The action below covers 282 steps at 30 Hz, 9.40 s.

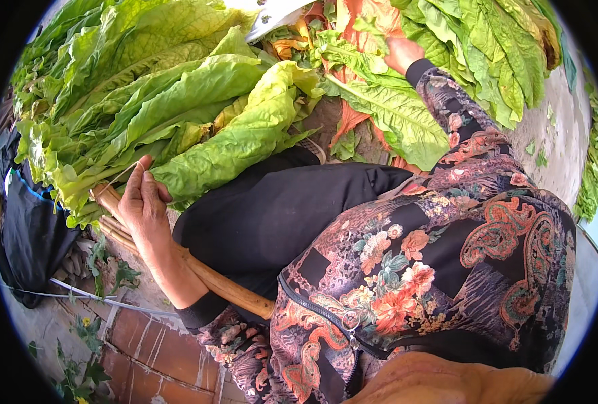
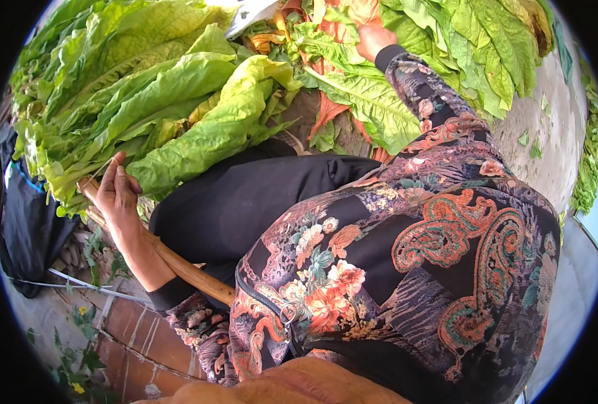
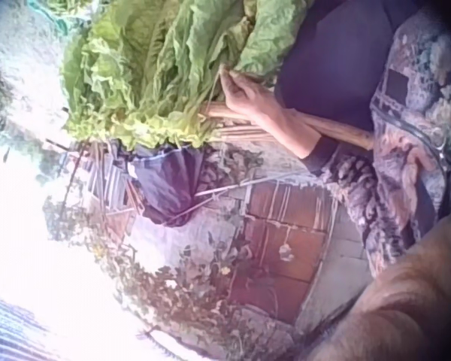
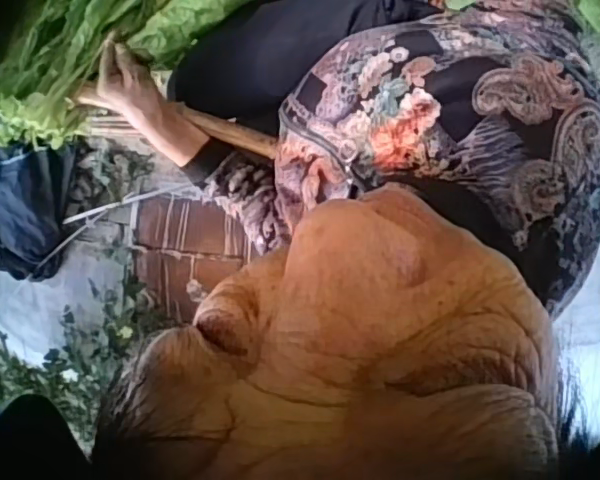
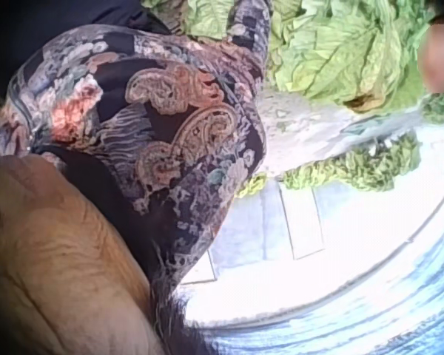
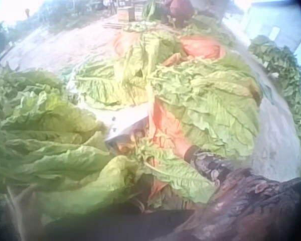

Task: The person sits on the ground and bundles large green leaves using thin bamboo sticks and string. They repeatedly wrap the string around the leaves and sticks to secure them into a bundle.

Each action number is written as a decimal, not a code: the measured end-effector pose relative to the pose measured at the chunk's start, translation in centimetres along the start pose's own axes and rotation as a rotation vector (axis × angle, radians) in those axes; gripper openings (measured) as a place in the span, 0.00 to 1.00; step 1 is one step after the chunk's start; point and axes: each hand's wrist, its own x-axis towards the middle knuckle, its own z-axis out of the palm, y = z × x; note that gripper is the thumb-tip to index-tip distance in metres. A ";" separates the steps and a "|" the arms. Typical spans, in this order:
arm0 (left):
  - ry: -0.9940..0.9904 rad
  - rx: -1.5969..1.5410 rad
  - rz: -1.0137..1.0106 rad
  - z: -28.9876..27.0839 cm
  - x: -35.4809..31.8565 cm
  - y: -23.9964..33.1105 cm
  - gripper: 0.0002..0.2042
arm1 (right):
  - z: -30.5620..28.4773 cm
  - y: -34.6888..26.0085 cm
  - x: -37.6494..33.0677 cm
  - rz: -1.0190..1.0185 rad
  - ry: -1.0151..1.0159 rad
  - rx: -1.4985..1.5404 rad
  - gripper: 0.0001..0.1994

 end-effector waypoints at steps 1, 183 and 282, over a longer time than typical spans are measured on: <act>0.007 -0.011 -0.008 0.2 0.1 0.2 0.15 | 1.9 -2.0 -0.9 -0.046 -0.067 0.032 0.12; 0.164 -0.419 -0.163 -0.6 -20.5 -8.7 0.43 | 20.0 14.0 -31.7 0.674 -1.097 1.200 0.31; 0.192 -0.058 0.029 9.7 -8.7 -3.6 0.30 | -0.8 5.6 -11.6 -0.393 0.446 0.001 0.27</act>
